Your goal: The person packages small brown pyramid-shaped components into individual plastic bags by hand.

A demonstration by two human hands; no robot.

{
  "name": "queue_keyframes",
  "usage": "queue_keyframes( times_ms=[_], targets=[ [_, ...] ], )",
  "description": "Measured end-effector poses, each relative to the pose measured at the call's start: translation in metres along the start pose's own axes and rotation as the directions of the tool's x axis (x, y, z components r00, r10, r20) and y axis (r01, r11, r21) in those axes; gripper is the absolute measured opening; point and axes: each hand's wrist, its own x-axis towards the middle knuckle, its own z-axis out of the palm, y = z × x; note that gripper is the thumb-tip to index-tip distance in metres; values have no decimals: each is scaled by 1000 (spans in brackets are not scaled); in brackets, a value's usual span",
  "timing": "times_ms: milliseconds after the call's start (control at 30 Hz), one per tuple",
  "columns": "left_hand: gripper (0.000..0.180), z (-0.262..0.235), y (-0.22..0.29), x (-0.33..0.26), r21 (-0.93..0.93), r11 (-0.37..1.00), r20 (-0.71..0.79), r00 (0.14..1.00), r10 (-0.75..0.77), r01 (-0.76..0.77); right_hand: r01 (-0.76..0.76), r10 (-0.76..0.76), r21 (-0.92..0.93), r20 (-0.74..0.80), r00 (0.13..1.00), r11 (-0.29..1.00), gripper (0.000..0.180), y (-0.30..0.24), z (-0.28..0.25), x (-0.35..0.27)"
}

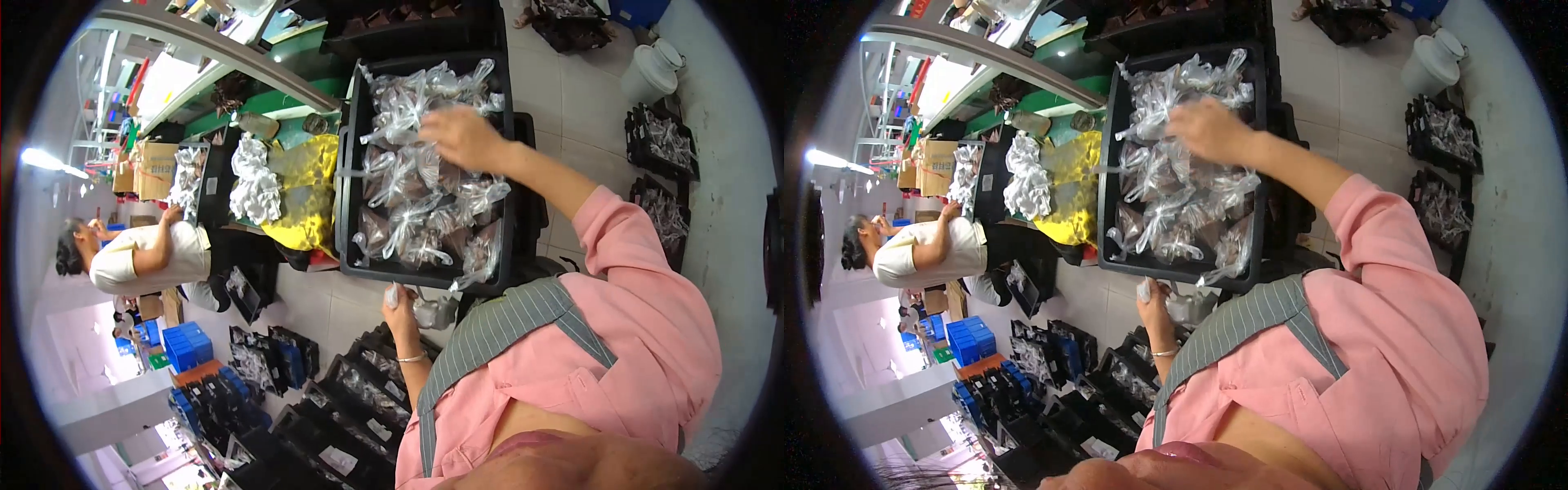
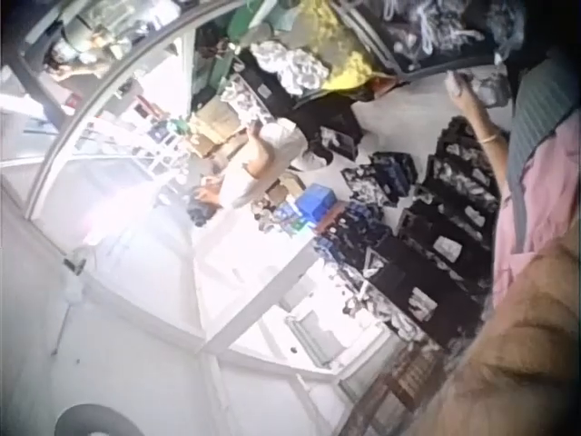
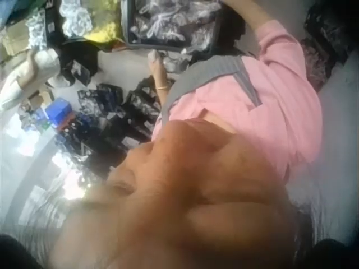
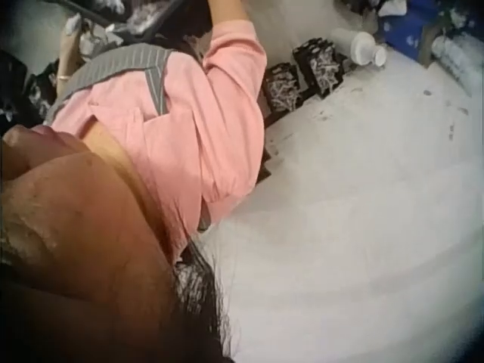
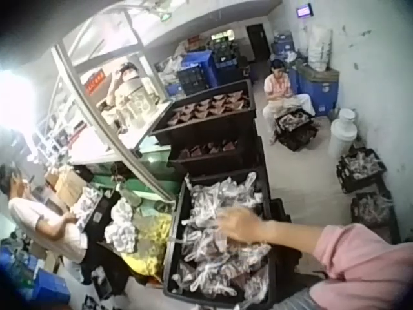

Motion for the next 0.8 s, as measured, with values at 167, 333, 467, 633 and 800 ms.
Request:
queue_keyframes(
  times_ms=[167,333,467,633,800],
  targets=[
    [20,23,5,-12,-198,973,15,992,-122,122,-315,305,94,103,947,945,58,62,0,25],
    [19,47,6,-17,-224,971,-161,980,-117,79,-283,231,103,352,907,954,60,33,-9,23],
    [25,58,13,-20,-212,976,-199,975,-98,55,-106,105,-5,181,978,994,53,45,-2,-5],
    [18,74,18,-24,-269,962,-323,945,-56,-35,-3,8,21,-196,981,1000,30,91,-48,-2],
    [24,72,8,-25,-306,950,-333,941,-52,-56,-475,466,158,91,880,866,22,180,-51,23]
  ],
)
